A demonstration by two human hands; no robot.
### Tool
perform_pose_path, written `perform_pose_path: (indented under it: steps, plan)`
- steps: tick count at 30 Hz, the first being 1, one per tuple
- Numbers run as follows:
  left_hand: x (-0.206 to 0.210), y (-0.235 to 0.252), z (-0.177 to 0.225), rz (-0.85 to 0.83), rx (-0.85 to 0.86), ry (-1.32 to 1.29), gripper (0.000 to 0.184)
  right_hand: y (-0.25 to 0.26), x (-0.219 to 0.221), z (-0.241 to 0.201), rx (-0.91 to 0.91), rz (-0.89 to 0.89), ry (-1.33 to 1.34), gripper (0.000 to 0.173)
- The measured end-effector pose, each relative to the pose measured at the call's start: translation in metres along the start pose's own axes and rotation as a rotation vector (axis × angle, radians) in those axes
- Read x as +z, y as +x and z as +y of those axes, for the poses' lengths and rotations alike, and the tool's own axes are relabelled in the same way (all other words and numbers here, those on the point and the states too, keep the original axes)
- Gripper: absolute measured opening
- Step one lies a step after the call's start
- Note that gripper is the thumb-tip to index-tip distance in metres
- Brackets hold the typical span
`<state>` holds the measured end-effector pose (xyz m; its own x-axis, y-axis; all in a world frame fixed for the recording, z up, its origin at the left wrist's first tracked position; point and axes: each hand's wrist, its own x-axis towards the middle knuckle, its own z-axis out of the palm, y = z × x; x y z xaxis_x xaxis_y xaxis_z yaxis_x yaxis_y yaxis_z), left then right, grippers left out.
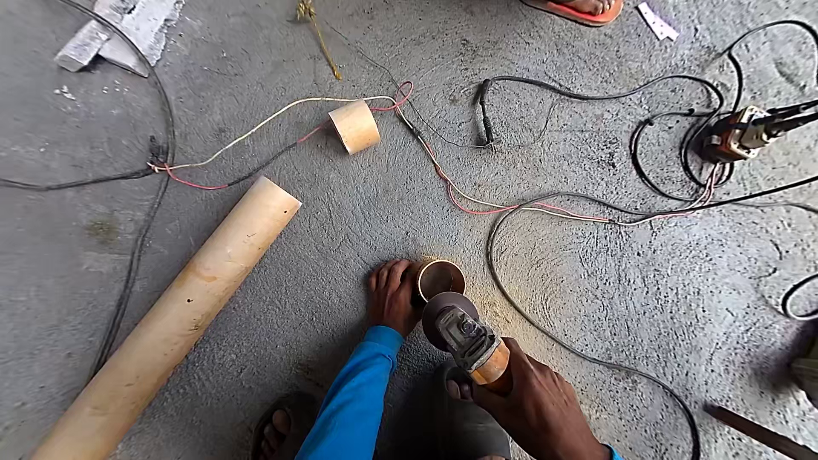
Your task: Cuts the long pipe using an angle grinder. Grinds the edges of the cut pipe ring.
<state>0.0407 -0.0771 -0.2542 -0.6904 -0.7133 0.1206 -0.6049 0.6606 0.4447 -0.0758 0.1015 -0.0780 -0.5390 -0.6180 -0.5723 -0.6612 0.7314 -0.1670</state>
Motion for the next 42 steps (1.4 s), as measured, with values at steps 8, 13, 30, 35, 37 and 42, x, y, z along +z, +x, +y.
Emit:
perform_pose_path:
  steps: [8, 13, 30, 35, 37, 42]
  plan:
    - [-0.001, 0.000, 0.000, -0.066, -0.034, 0.025, 0.090, 0.003, 0.000, 0.026, -0.001, 0.082, -0.008, 0.073]
    - [-0.001, 0.000, 0.002, -0.074, -0.050, 0.010, 0.096, 0.017, -0.007, 0.047, -0.040, 0.156, -0.008, 0.071]
    - [0.004, -0.003, 0.017, 0.062, -0.126, -0.146, 0.135, 0.014, -0.003, 0.069, -0.004, 0.210, 0.147, 0.075]
    - [0.009, -0.001, 0.021, 0.107, -0.131, -0.169, 0.096, 0.015, -0.004, 0.063, -0.042, 0.223, 0.086, 0.073]
    - [0.005, 0.000, 0.017, 0.057, -0.096, -0.209, 0.098, 0.014, -0.004, 0.061, -0.056, 0.231, 0.074, 0.072]
    - [0.000, 0.002, 0.016, -0.063, -0.078, -0.169, 0.137, 0.012, -0.002, 0.061, -0.079, 0.239, 0.072, 0.072]
